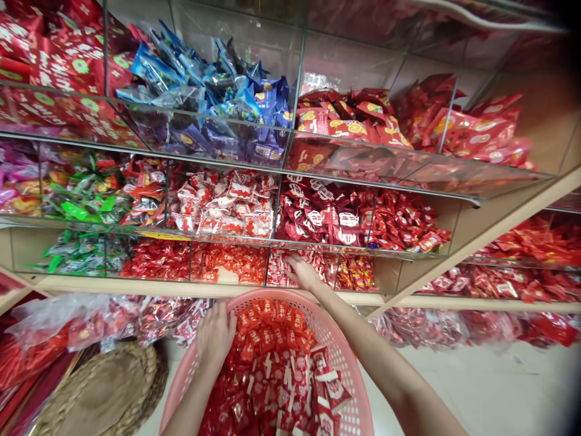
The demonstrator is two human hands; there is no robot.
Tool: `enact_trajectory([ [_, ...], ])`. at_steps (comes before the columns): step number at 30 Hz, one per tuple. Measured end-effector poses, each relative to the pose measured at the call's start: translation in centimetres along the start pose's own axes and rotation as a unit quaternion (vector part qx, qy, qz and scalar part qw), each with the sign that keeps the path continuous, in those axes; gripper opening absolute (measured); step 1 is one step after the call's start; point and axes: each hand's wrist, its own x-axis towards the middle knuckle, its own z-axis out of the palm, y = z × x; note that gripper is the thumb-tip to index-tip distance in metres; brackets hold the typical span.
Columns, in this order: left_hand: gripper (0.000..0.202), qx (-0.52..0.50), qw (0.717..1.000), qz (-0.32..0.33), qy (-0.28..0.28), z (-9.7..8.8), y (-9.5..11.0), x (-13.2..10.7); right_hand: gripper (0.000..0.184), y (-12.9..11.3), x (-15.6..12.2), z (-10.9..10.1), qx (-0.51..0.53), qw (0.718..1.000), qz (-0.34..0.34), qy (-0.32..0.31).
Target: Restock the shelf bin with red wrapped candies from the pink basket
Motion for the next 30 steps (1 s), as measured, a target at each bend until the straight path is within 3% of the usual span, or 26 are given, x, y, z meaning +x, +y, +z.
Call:
enact_trajectory([
  [4,0.037,0.007,1.000,0.000,0.003,0.0,0.0,0.0,0.024,-0.8,-2.3,-0.6,0.102,0.991,-0.024,0.084],
  [11,0.037,0.019,1.000,0.003,-0.001,0.0,0.1,0.1,0.019,-4.4,-9.8,-1.0,0.203,0.975,0.010,0.091],
  [20,0.037,0.025,1.000,0.011,0.009,-0.1,0.1,0.1,0.016,-7.7,-18.2,0.8,0.180,0.982,0.027,-0.056],
  [24,0.036,0.025,1.000,0.009,0.013,0.0,0.1,0.1,0.018,-9.1,-20.0,1.4,0.095,0.990,0.020,-0.103],
  [30,0.036,0.019,1.000,0.015,0.017,-0.1,0.1,0.1,0.018,-10.5,-21.1,2.5,-0.003,0.992,0.030,-0.120],
])
